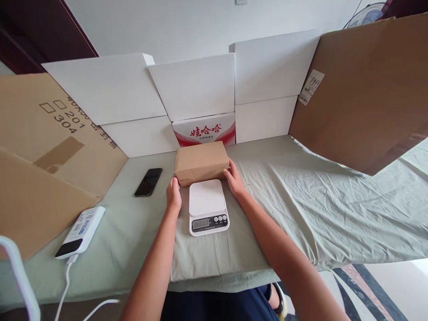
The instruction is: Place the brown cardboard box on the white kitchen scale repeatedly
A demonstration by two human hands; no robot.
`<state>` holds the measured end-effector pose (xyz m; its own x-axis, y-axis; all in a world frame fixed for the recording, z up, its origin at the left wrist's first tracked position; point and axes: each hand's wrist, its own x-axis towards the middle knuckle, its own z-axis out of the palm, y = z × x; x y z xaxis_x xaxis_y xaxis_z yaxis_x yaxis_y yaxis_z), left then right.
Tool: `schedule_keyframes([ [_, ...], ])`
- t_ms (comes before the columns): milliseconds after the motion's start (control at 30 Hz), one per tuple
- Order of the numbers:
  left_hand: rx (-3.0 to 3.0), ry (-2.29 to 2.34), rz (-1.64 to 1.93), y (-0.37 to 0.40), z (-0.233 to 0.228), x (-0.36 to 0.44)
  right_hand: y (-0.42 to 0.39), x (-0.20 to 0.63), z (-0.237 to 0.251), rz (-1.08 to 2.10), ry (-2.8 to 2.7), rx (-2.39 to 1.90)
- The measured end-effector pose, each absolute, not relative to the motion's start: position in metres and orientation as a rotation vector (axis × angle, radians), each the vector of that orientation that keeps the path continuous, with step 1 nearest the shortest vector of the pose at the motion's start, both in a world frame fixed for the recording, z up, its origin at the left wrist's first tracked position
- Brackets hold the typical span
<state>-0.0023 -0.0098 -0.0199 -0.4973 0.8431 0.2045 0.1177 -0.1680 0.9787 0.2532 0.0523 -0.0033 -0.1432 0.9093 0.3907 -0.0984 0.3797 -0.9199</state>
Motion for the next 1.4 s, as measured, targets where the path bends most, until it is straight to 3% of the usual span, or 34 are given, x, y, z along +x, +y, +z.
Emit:
schedule_keyframes([
  [133,1.340,1.740,1.662,-0.020,-0.007,0.002,0.048,0.253,-0.004,0.962,-1.427,-0.758],
  [367,1.456,1.545,1.804,-0.048,0.010,0.013,0.023,0.264,0.007,0.749,-1.508,-0.760],
  [800,1.407,1.600,1.742,-0.145,-0.011,0.043,-0.054,0.290,-0.012,0.654,-1.560,-0.848],
  [1400,1.355,1.521,1.727,-0.137,-0.012,0.041,-0.051,0.283,-0.017,0.596,-1.561,-0.879],
])
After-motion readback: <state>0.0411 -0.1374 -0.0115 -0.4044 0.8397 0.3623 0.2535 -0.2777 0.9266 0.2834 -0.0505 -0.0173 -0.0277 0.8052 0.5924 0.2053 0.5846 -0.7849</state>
